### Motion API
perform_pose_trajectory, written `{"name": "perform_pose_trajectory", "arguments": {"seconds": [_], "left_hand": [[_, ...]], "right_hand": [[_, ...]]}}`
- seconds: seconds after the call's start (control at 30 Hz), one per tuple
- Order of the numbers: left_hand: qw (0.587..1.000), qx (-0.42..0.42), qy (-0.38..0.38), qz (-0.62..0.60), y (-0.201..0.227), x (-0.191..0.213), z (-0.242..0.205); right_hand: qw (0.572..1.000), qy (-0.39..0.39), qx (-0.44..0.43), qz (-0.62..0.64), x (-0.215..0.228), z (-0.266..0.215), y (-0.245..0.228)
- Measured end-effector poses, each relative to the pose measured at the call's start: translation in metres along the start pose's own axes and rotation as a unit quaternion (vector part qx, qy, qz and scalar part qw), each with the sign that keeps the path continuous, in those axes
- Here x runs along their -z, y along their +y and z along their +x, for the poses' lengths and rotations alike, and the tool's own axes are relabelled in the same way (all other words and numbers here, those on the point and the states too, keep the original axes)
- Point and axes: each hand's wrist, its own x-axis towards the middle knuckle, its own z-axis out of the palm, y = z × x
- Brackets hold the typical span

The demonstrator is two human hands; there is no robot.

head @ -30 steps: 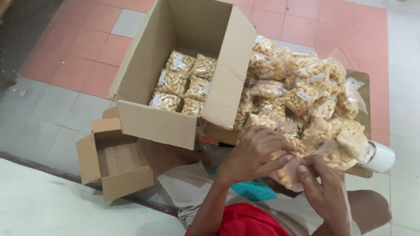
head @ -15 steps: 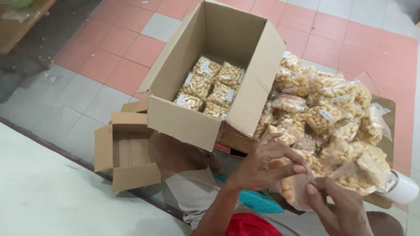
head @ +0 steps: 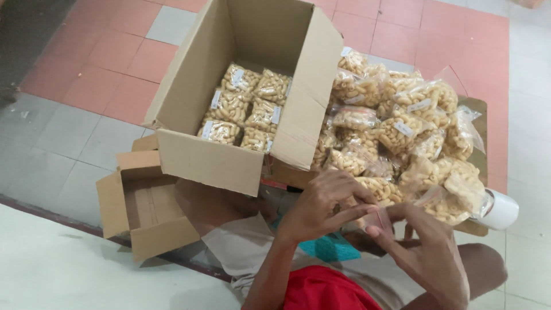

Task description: The person sits on the floor and packs small plastic bags of snacks into a cardboard box. They pick up each bag, seal it, and place it into the box, repeating the process for multiple bags.

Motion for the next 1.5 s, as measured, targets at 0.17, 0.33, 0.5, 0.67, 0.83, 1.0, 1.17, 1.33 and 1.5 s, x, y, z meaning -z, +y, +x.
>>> {"name": "perform_pose_trajectory", "arguments": {"seconds": [0.17,0.33,0.5,0.67,0.83,1.0,1.17,1.33,1.5], "left_hand": [[0.999,-0.028,0.002,0.019,0.007,-0.008,0.004],[1.0,-0.013,-0.003,0.001,0.018,-0.014,0.009],[0.999,-0.027,-0.015,0.041,0.017,-0.026,0.011],[0.993,-0.054,-0.005,0.101,0.014,-0.035,0.01],[0.985,-0.081,0.038,0.149,0.012,-0.036,0.009],[0.992,-0.05,-0.01,0.118,0.01,-0.036,0.009],[0.993,0.039,-0.111,0.025,0.008,-0.026,0.016],[0.983,-0.028,-0.139,-0.118,0.005,-0.02,0.022],[0.977,-0.033,-0.141,-0.154,0.006,-0.022,0.018]], "right_hand": [[0.995,0.074,0.064,0.019,-0.004,-0.006,0.003],[0.994,0.078,0.072,0.019,-0.01,-0.014,0.02],[0.994,0.075,0.049,0.06,-0.01,-0.01,0.012],[0.995,0.081,0.033,0.055,-0.014,-0.014,0.019],[0.995,0.077,0.045,0.042,-0.011,-0.016,0.02],[0.994,0.073,0.035,0.069,-0.013,-0.016,0.027],[0.996,0.051,0.049,0.052,-0.016,-0.012,0.032],[0.993,0.025,0.073,0.084,-0.018,-0.013,0.039],[0.987,0.003,0.094,0.133,-0.01,-0.014,0.027]]}}
